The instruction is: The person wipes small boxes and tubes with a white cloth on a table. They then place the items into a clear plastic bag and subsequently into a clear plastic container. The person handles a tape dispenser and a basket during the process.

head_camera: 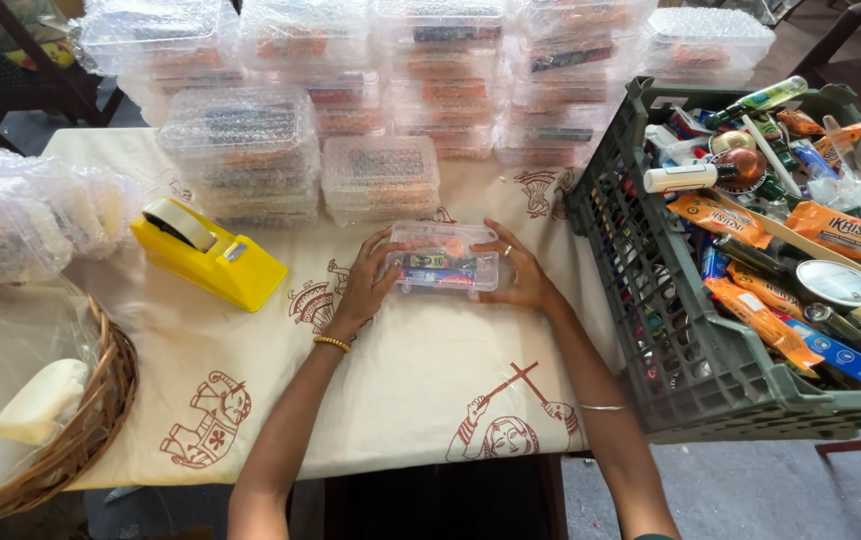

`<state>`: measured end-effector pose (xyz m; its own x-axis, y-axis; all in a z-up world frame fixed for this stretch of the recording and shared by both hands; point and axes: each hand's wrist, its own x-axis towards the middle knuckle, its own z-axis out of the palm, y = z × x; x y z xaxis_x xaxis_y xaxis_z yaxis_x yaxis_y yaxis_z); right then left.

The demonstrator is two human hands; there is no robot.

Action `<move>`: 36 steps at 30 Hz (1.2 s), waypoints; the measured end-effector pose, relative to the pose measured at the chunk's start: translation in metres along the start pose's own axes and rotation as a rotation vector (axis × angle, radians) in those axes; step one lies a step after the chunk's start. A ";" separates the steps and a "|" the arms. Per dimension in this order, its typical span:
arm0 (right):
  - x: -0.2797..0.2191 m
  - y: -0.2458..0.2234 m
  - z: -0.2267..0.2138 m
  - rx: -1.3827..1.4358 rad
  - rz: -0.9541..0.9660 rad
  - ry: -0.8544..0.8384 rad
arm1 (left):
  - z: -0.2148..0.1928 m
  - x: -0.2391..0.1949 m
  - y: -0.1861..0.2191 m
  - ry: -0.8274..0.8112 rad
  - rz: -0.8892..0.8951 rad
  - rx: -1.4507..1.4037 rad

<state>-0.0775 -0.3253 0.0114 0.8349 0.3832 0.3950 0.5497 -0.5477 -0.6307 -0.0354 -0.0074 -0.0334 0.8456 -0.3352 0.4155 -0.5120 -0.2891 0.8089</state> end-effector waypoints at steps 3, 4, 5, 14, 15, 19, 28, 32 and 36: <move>0.000 -0.001 0.005 0.133 0.013 0.128 | 0.000 0.000 0.006 -0.048 -0.023 0.138; 0.000 0.000 0.008 0.264 0.048 0.201 | -0.001 0.000 0.010 -0.089 -0.002 0.250; 0.000 -0.003 0.010 0.266 0.040 0.196 | -0.001 -0.002 0.015 -0.081 -0.004 0.255; 0.002 -0.009 0.026 0.505 0.299 0.300 | 0.005 -0.012 0.018 0.275 0.438 0.417; 0.004 -0.017 0.022 0.334 0.124 0.303 | 0.004 -0.012 0.023 0.282 0.384 0.309; 0.008 -0.029 0.023 0.196 -0.036 0.329 | 0.004 -0.012 0.026 0.290 0.346 0.150; 0.007 0.004 0.018 0.459 -0.091 0.318 | 0.013 -0.011 0.031 0.245 0.379 0.170; 0.008 -0.025 0.011 0.371 -0.127 0.297 | 0.012 -0.009 0.039 0.275 0.350 0.127; 0.008 -0.026 0.017 0.325 -0.147 0.328 | 0.011 -0.009 0.039 0.261 0.321 0.136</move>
<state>-0.0859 -0.2957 0.0197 0.7417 0.1555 0.6525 0.6698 -0.2249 -0.7077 -0.0644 -0.0257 -0.0102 0.6412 -0.1947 0.7422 -0.7556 -0.3285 0.5666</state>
